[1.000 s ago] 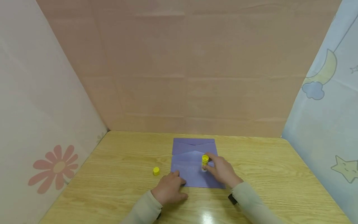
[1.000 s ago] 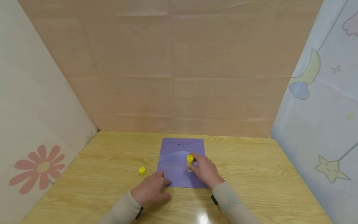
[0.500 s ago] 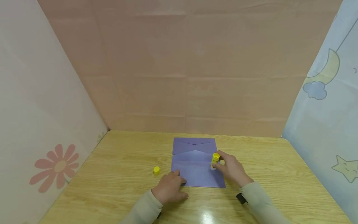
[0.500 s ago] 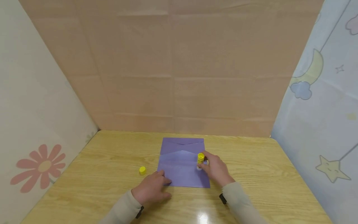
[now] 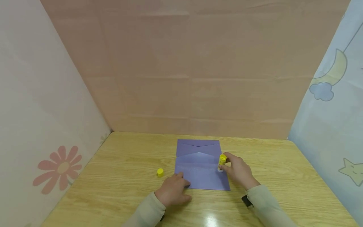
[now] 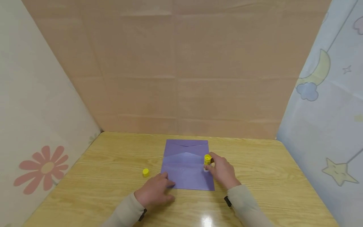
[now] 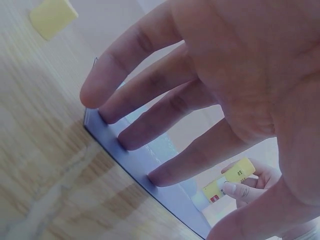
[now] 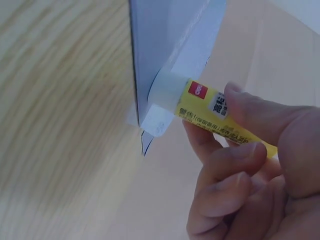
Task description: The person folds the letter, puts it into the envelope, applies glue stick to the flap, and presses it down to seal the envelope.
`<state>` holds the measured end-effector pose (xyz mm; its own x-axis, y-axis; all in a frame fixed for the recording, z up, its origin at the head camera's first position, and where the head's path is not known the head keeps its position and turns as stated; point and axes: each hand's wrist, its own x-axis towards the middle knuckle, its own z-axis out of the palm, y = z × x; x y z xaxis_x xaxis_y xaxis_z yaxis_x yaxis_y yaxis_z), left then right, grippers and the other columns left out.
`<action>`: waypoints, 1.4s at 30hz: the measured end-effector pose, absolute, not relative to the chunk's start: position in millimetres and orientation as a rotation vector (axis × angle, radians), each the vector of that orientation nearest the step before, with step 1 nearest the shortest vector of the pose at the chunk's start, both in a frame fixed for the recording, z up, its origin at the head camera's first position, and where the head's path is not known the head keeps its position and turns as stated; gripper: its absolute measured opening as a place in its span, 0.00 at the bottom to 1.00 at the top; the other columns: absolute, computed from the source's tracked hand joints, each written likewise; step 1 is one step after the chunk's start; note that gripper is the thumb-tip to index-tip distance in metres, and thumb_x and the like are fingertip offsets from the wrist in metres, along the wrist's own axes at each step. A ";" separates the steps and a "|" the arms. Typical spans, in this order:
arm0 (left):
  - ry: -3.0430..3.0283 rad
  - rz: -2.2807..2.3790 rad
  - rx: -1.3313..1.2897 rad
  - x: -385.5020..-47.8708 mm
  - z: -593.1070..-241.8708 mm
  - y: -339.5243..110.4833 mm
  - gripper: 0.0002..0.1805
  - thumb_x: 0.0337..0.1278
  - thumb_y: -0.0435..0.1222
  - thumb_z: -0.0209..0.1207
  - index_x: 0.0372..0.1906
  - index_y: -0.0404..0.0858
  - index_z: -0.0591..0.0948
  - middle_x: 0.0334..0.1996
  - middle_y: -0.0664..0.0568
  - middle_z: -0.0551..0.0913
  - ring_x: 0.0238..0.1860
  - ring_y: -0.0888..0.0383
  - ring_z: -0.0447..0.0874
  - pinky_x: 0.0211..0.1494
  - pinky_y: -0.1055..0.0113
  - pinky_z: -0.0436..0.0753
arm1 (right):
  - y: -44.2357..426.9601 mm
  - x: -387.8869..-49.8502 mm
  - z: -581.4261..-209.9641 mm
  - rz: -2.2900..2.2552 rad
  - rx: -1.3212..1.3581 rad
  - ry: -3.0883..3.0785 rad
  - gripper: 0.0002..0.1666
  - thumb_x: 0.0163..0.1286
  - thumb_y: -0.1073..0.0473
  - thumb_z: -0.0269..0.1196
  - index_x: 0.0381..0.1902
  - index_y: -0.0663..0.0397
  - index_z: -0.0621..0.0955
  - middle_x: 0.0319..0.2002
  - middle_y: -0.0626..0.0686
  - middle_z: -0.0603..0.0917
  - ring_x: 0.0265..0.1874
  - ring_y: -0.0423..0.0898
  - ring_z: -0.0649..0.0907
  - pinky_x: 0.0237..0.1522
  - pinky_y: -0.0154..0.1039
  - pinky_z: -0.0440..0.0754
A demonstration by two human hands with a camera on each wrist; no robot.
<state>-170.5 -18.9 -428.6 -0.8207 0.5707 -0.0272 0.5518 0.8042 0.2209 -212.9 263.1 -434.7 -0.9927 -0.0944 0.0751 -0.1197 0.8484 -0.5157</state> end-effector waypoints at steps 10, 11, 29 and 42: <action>2.888 0.308 0.879 -169.5 -428.6 -19.0 0.25 0.47 0.53 0.71 0.49 0.43 0.88 0.32 0.55 0.74 0.31 0.60 0.70 0.29 0.68 0.70 | 271.4 -211.2 -432.9 0.780 0.088 -2.977 0.30 0.66 0.53 0.69 0.62 0.57 0.76 0.47 0.60 0.86 0.38 0.55 0.85 0.25 0.41 0.76; 2.888 0.305 0.880 -169.5 -428.5 -19.2 0.25 0.48 0.53 0.71 0.49 0.43 0.88 0.32 0.55 0.74 0.31 0.60 0.70 0.29 0.68 0.70 | 272.6 -211.4 -432.6 0.766 0.088 -2.971 0.29 0.66 0.53 0.69 0.61 0.57 0.76 0.47 0.60 0.87 0.37 0.55 0.85 0.24 0.42 0.75; 2.863 0.494 0.930 -178.2 -434.0 -27.9 0.19 0.55 0.47 0.68 0.46 0.39 0.87 0.35 0.54 0.80 0.34 0.61 0.77 0.37 0.68 0.77 | 257.9 -216.6 -408.5 2.009 -0.030 -2.469 0.24 0.69 0.47 0.66 0.48 0.60 0.73 0.40 0.56 0.88 0.28 0.45 0.79 0.23 0.36 0.74; 3.112 0.567 0.338 -197.6 -421.6 -78.6 0.20 0.50 0.33 0.71 0.50 0.34 0.84 0.42 0.42 0.80 0.42 0.44 0.77 0.36 0.52 0.79 | 249.9 -210.8 -416.1 2.252 0.478 -2.277 0.09 0.71 0.64 0.63 0.38 0.53 0.72 0.39 0.47 0.84 0.40 0.42 0.82 0.38 0.35 0.79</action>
